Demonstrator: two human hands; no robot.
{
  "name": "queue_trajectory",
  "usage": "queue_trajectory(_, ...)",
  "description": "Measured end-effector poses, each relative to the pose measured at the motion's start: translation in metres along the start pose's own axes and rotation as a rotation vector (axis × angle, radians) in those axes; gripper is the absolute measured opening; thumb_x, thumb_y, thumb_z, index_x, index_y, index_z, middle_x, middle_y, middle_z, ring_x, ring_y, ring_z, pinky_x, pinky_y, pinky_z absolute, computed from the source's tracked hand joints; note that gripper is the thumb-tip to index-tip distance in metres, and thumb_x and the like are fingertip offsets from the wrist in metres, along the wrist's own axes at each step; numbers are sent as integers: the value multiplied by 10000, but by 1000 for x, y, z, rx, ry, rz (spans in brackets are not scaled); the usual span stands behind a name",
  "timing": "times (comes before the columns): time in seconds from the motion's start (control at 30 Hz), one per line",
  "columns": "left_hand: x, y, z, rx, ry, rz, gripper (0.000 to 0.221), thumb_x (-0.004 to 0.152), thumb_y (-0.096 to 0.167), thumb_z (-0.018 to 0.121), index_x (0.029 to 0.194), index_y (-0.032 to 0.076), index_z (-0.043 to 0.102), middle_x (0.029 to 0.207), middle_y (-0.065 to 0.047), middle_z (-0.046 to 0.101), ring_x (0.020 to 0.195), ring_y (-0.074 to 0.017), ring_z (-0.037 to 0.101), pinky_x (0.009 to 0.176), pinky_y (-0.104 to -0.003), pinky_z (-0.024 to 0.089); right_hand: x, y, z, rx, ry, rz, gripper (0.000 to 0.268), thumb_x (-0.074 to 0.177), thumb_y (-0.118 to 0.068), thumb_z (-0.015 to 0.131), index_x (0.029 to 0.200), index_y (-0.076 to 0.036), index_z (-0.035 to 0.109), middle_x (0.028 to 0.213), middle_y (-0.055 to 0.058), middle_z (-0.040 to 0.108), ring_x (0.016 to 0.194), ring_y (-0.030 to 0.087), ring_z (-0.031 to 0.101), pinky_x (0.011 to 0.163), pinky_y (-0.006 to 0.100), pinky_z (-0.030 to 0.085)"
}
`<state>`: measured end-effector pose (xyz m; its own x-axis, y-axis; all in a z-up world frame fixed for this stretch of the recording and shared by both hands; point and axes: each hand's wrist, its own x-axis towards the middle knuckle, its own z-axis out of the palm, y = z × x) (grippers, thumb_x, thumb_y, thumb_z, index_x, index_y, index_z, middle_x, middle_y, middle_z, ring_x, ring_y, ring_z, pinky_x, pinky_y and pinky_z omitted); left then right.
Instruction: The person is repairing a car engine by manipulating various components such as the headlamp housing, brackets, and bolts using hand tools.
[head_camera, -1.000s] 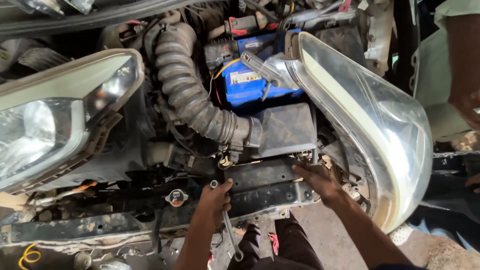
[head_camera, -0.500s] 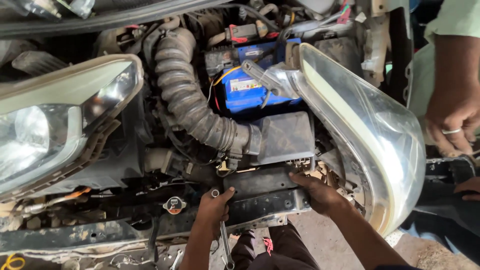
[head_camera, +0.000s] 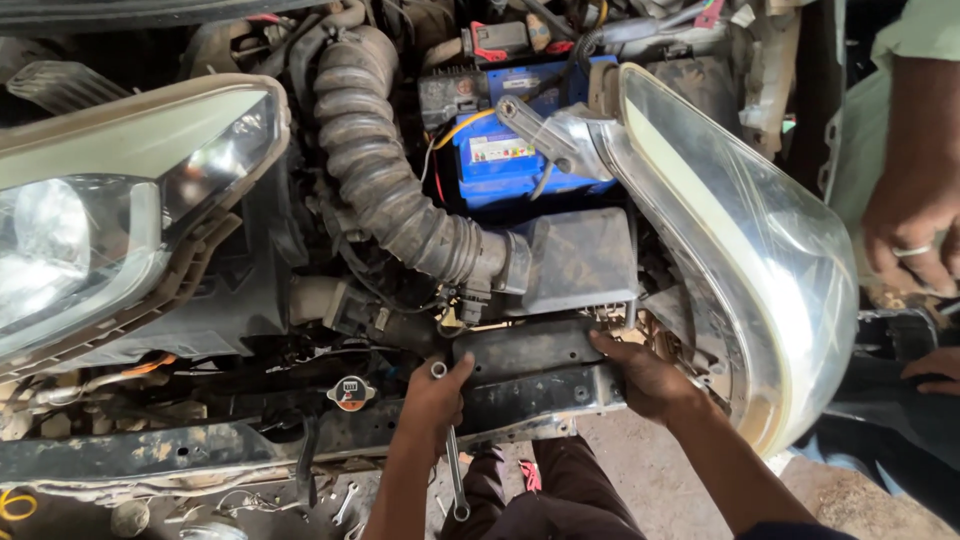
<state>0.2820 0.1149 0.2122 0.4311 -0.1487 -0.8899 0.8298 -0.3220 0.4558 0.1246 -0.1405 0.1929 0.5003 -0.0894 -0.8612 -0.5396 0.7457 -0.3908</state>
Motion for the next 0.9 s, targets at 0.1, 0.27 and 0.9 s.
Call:
queue_trajectory(0.1, -1, 5, 8, 88, 76, -12, 449, 860, 395, 834, 888, 42, 558, 574, 31, 373, 443, -100, 356, 404, -312, 279, -10, -9, 14, -11, 37, 23, 612, 868, -425, 687, 1304, -4, 600, 1196, 172, 725, 1066, 274, 702, 974, 409, 556)
queue_trajectory(0.27, 4, 3, 1, 179, 80, -30, 404, 840, 406, 837, 842, 65, 620, 549, 20, 357, 418, -120, 319, 399, -329, 257, 15, 10, -7, -193, 146, 34, 759, 953, -606, 540, 1463, -51, 454, 1424, 164, 548, 1261, 259, 530, 1069, 430, 403)
queue_trajectory(0.9, -92, -51, -79, -269, 94, 157, 447, 934, 370, 666, 1187, 2, 697, 928, -10, 779, 473, -94, 361, 427, -273, 316, -27, 175, -60, 158, 630, -382, 420, 1045, -346, 548, 1333, -44, 598, 1229, 127, 666, 1102, 254, 632, 947, 402, 478)
